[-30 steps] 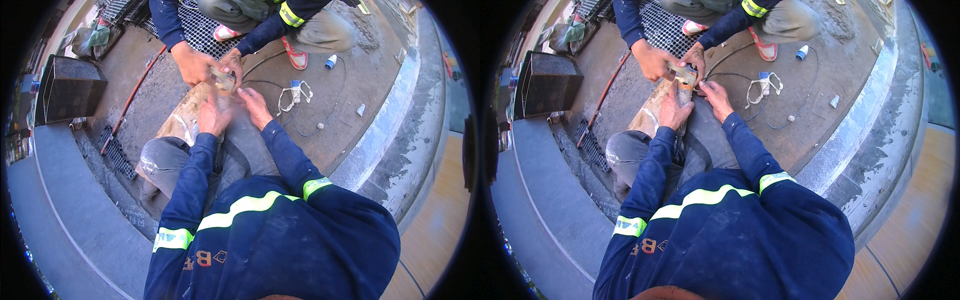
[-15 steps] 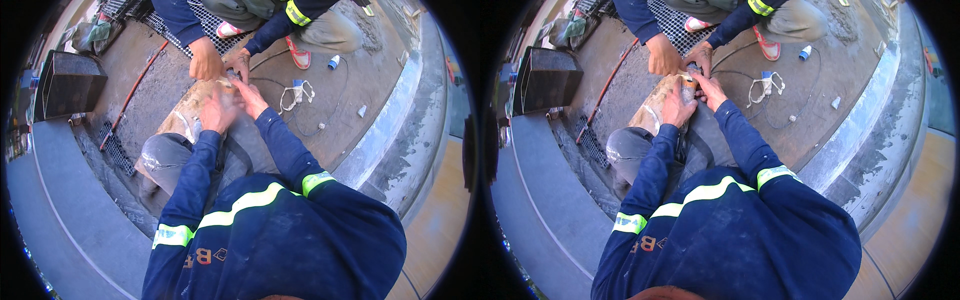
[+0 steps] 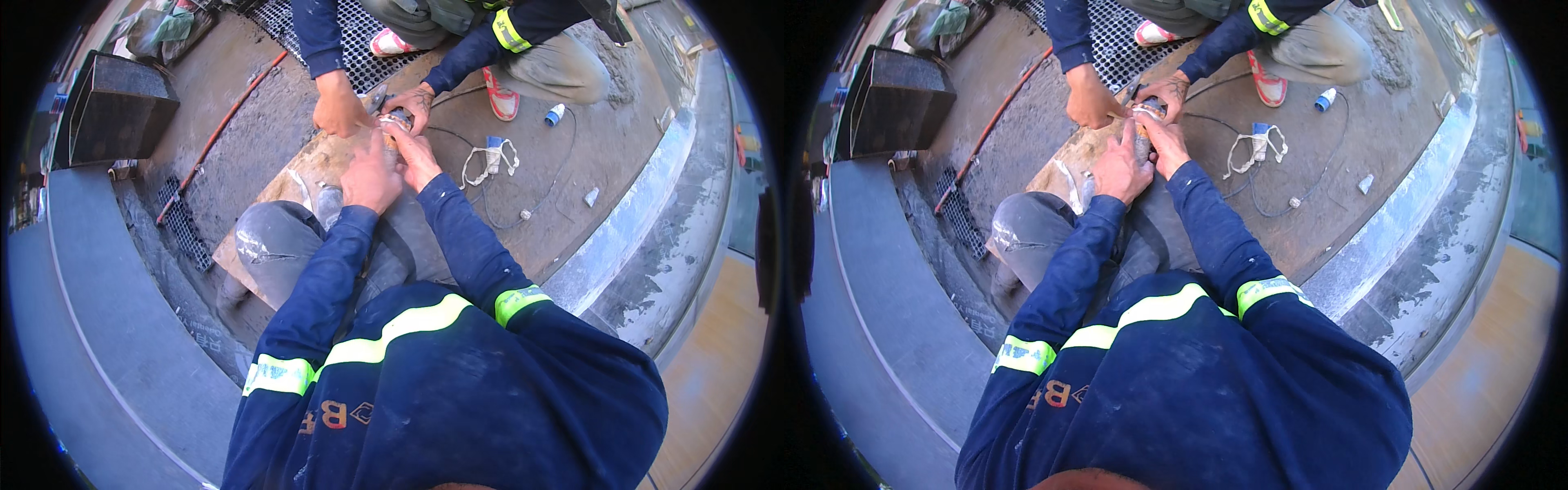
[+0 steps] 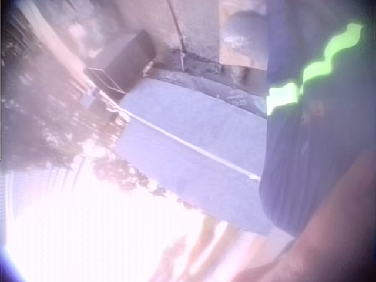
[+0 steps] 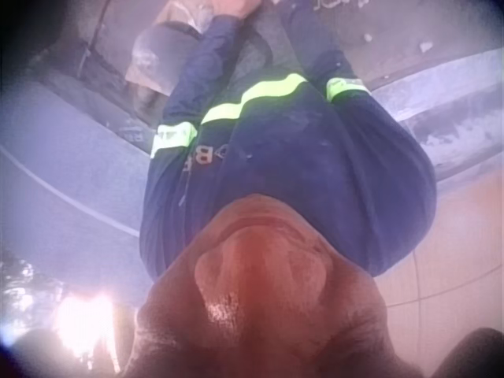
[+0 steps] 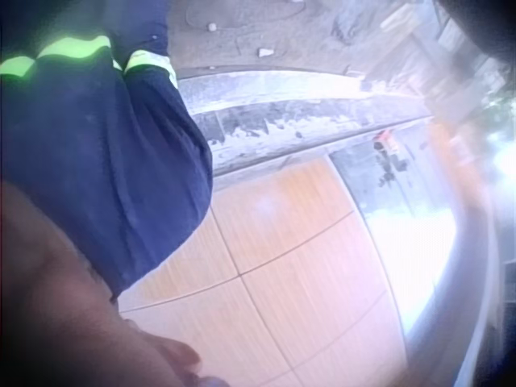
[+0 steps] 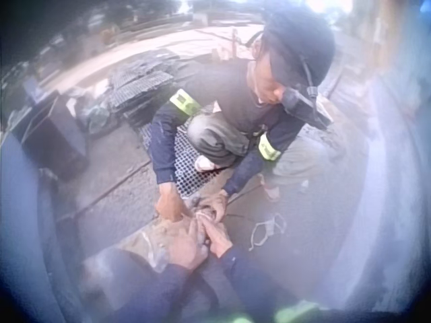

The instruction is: The person sits on a wooden board and wraps the body of a handheld power tool with white tape. A coworker assists by handing over tape and holding the tool while the person wraps it.

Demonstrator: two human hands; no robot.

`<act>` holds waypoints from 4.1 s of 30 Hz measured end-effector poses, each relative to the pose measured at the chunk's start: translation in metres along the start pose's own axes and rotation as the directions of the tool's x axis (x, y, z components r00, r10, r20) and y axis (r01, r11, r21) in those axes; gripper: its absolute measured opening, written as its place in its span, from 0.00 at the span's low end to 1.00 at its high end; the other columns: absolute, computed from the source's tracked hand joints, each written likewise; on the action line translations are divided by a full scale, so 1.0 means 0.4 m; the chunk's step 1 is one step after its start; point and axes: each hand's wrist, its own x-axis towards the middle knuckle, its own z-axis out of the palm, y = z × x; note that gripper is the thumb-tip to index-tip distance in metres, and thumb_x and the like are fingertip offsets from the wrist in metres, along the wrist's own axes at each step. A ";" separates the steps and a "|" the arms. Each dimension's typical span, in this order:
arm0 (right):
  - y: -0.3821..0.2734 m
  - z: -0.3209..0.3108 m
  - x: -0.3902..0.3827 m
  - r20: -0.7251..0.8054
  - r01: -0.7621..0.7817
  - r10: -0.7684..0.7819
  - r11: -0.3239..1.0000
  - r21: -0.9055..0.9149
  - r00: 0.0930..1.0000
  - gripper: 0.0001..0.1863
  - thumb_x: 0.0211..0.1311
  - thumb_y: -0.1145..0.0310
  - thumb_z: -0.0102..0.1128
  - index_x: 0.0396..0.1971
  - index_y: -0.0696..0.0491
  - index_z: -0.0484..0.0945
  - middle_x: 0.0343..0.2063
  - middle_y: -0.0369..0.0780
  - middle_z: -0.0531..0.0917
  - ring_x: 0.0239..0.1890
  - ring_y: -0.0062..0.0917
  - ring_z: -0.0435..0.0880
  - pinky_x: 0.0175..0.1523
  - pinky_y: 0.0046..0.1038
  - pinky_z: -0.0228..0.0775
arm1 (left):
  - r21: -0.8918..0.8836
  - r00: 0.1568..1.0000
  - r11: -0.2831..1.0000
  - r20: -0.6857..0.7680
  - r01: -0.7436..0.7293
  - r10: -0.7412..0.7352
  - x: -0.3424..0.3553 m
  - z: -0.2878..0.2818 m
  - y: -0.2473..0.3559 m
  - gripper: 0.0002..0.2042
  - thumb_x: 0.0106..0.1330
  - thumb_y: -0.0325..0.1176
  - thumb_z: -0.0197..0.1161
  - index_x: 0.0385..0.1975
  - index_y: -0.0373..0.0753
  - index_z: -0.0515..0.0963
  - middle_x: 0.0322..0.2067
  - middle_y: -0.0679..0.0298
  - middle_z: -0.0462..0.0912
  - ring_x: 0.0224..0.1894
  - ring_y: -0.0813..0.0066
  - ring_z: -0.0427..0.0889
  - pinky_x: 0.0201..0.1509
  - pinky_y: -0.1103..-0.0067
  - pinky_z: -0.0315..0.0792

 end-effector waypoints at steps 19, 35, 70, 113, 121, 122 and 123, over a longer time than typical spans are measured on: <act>0.055 0.015 0.082 -0.137 0.200 -0.238 0.949 -0.243 0.962 0.32 0.58 0.58 0.81 0.49 0.70 0.77 0.35 0.45 0.87 0.31 0.27 0.89 0.32 0.31 0.81 | -0.075 0.997 0.997 -0.079 0.016 -0.022 0.000 0.025 -0.012 0.37 0.61 0.44 0.72 0.64 0.29 0.64 0.48 0.38 0.84 0.44 0.40 0.88 0.47 0.54 0.82; 0.037 -0.031 0.122 -0.061 0.108 -0.122 0.976 -0.189 0.991 0.45 0.49 0.55 0.88 0.52 0.72 0.69 0.40 0.51 0.85 0.34 0.29 0.88 0.28 0.29 0.78 | 0.069 0.995 0.997 -0.092 -0.019 0.025 0.014 0.059 0.003 0.44 0.62 0.42 0.70 0.75 0.28 0.61 0.44 0.42 0.85 0.38 0.48 0.91 0.39 0.59 0.85; 0.037 -0.024 0.093 -0.028 0.142 -0.147 0.980 -0.141 0.989 0.43 0.57 0.61 0.84 0.56 0.73 0.62 0.48 0.54 0.82 0.43 0.29 0.87 0.41 0.31 0.85 | 0.177 0.966 0.984 -0.246 -0.034 0.078 0.014 0.108 -0.001 0.33 0.63 0.36 0.66 0.68 0.28 0.67 0.40 0.46 0.84 0.33 0.51 0.89 0.32 0.62 0.84; -0.048 -0.059 -0.132 0.071 0.312 -0.342 0.910 0.275 0.937 0.38 0.63 0.65 0.79 0.64 0.58 0.62 0.53 0.47 0.80 0.53 0.31 0.86 0.54 0.37 0.84 | -0.906 0.910 -0.097 0.402 0.412 0.101 0.139 0.099 -0.034 0.15 0.84 0.44 0.55 0.51 0.37 0.76 0.42 0.60 0.86 0.40 0.68 0.88 0.48 0.71 0.84; -0.064 -0.008 -0.138 0.134 0.304 -0.334 0.931 0.203 0.933 0.34 0.66 0.59 0.76 0.62 0.58 0.66 0.50 0.46 0.80 0.49 0.29 0.84 0.52 0.33 0.82 | -0.880 0.881 -0.046 0.470 0.472 0.059 0.009 -0.005 0.014 0.24 0.78 0.49 0.64 0.60 0.34 0.73 0.45 0.59 0.86 0.37 0.66 0.90 0.42 0.69 0.87; -0.059 -0.011 -0.123 0.183 0.256 -0.311 0.928 0.272 0.932 0.34 0.67 0.58 0.74 0.62 0.59 0.66 0.50 0.46 0.80 0.49 0.29 0.84 0.52 0.34 0.82 | -0.903 0.901 0.111 0.424 0.414 0.088 -0.015 -0.026 0.016 0.25 0.75 0.48 0.67 0.60 0.34 0.73 0.43 0.58 0.85 0.34 0.66 0.89 0.40 0.69 0.88; -0.050 -0.012 -0.110 0.234 0.203 -0.290 0.920 0.336 0.928 0.33 0.67 0.57 0.73 0.62 0.59 0.66 0.50 0.47 0.80 0.49 0.29 0.84 0.53 0.34 0.82 | -0.902 0.916 0.263 0.383 0.342 0.123 -0.025 -0.040 0.016 0.27 0.72 0.47 0.70 0.59 0.34 0.72 0.42 0.58 0.84 0.32 0.66 0.89 0.37 0.69 0.88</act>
